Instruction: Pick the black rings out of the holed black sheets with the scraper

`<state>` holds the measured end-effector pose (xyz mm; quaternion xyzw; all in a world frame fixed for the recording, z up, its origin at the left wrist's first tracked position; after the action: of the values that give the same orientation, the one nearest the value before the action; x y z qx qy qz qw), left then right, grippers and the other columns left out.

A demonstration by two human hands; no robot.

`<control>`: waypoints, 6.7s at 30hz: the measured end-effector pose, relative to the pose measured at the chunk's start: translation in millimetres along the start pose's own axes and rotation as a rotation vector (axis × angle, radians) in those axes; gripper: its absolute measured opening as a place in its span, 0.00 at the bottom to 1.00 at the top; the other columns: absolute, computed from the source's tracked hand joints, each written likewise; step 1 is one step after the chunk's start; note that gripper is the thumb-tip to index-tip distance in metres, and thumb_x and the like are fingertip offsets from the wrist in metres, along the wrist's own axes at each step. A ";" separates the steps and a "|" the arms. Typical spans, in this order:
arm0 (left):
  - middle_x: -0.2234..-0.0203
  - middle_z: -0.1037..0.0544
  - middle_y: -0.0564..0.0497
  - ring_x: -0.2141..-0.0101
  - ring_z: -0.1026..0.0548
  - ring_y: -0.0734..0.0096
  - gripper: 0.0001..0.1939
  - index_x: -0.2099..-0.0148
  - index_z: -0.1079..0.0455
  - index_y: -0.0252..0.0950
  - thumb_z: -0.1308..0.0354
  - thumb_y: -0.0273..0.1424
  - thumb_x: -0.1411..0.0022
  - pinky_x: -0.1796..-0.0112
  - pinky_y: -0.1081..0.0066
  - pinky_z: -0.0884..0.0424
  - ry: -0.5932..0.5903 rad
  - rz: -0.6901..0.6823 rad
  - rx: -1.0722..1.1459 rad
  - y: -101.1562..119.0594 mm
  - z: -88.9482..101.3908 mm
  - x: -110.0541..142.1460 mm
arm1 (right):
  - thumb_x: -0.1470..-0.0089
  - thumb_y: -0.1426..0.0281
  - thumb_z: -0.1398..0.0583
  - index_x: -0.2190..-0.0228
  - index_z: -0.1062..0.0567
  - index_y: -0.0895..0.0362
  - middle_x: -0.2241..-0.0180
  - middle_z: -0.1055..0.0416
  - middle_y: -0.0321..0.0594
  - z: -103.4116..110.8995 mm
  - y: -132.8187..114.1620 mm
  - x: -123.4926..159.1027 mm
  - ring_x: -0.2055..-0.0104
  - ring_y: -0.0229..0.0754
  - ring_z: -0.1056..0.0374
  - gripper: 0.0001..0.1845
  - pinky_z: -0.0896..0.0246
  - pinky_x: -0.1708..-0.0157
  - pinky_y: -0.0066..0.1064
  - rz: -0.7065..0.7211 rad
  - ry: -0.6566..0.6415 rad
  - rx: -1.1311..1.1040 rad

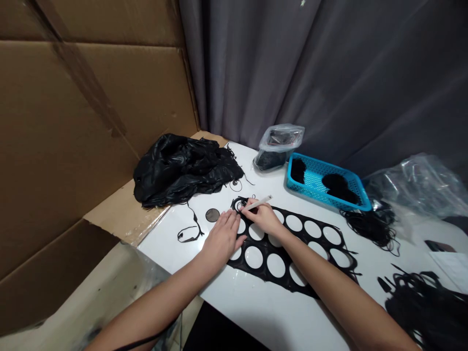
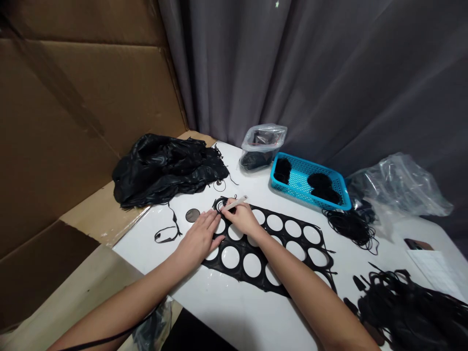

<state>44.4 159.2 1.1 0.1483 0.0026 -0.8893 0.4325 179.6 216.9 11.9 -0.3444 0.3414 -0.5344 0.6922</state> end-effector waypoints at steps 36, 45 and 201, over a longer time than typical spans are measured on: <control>0.41 0.31 0.37 0.40 0.33 0.50 0.21 0.39 0.37 0.31 0.48 0.36 0.30 0.40 0.50 0.37 0.031 0.042 0.035 21.4 25.7 55.8 | 0.46 0.69 0.42 0.78 0.35 0.53 0.74 0.30 0.35 -16.3 -27.8 50.2 0.67 0.42 0.32 0.11 0.40 0.65 0.32 0.027 -0.085 -0.005; 0.40 0.31 0.37 0.40 0.33 0.50 0.22 0.39 0.35 0.27 0.49 0.35 0.29 0.39 0.53 0.38 0.032 0.003 -0.021 23.0 26.7 55.0 | 0.45 0.71 0.41 0.77 0.35 0.53 0.71 0.28 0.36 -16.7 -27.8 48.9 0.64 0.44 0.32 0.10 0.39 0.62 0.34 0.054 -0.087 0.036; 0.37 0.35 0.40 0.36 0.40 0.50 0.27 0.35 0.40 0.27 0.50 0.39 0.28 0.37 0.51 0.43 -0.088 -0.430 0.111 136.0 -10.5 7.4 | 0.43 0.66 0.41 0.75 0.34 0.53 0.70 0.26 0.36 90.5 40.2 150.7 0.64 0.44 0.32 0.10 0.41 0.61 0.34 -0.253 0.159 -0.031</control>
<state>147.6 69.8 5.9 0.1288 -0.0337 -0.9655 0.2240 305.5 87.7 10.2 -0.3519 0.3574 -0.6377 0.5846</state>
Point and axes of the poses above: each hand's wrist, its own x-axis away from the middle knuckle, its own z-axis out of the back of the hand, y = z × x, the point moved 6 cm from there along -x, towards the middle knuckle
